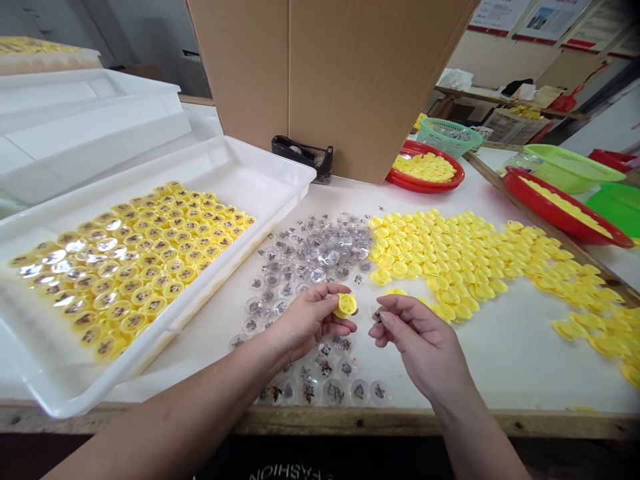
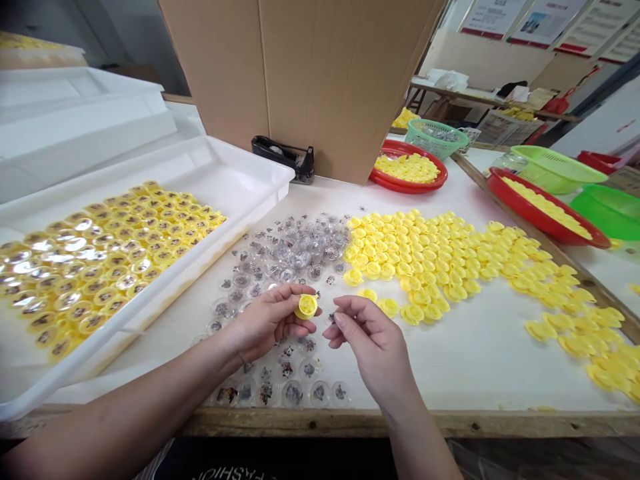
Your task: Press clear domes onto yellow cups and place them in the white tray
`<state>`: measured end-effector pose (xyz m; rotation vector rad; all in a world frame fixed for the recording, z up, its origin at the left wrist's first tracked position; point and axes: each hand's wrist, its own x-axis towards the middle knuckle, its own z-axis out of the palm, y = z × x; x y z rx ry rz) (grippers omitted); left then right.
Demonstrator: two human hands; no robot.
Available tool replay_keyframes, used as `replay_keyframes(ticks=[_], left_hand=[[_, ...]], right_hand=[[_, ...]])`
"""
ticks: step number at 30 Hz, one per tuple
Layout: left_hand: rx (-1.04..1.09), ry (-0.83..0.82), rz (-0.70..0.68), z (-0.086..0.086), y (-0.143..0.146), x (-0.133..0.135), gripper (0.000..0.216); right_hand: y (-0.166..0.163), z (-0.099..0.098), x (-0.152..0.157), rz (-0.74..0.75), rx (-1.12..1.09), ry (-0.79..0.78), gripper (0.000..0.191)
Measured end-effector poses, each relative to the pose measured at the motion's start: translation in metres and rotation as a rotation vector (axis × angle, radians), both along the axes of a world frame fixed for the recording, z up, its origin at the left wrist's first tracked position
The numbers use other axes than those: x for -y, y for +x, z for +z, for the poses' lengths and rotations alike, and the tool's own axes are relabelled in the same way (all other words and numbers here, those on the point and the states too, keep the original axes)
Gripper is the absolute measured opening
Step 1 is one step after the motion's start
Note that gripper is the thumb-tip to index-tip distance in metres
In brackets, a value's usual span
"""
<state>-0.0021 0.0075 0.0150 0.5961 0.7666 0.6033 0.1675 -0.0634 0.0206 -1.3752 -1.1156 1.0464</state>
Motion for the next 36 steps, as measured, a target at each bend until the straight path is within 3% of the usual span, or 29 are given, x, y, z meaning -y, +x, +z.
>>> replay_keyframes(ticks=[2, 5, 8, 13, 20, 23, 30, 36], left_hand=[[0.030, -0.008, -0.031, 0.000, 0.001, 0.003, 0.016], [0.061, -0.002, -0.063, 0.001, 0.001, 0.005, 0.013], [0.088, 0.017, -0.079, 0.000, 0.000, 0.006, 0.012], [0.134, 0.001, -0.066, -0.005, -0.002, 0.005, 0.017], [0.230, -0.008, -0.100, -0.005, -0.003, 0.007, 0.022], [0.241, -0.019, -0.102, -0.005, -0.004, 0.008, 0.030], [0.230, 0.140, -0.128, -0.010, -0.005, 0.006, 0.040], [0.205, 0.040, -0.093, -0.006, -0.004, 0.008, 0.043]], right_hand=[[-0.009, 0.001, -0.005, -0.026, -0.112, 0.007, 0.021], [-0.018, -0.002, -0.011, -0.015, -0.064, -0.020, 0.020], [-0.021, -0.004, -0.011, -0.008, 0.159, 0.023, 0.017], [-0.020, 0.006, -0.006, 0.063, 0.660, 0.326, 0.027], [-0.012, 0.022, -0.002, 0.239, 0.900, 0.398, 0.035], [-0.011, 0.023, 0.000, 0.176, 0.936, 0.427, 0.027], [-0.015, 0.023, 0.005, 0.091, 0.827, 0.375, 0.025], [-0.013, 0.022, 0.006, 0.067, 0.796, 0.340, 0.022]])
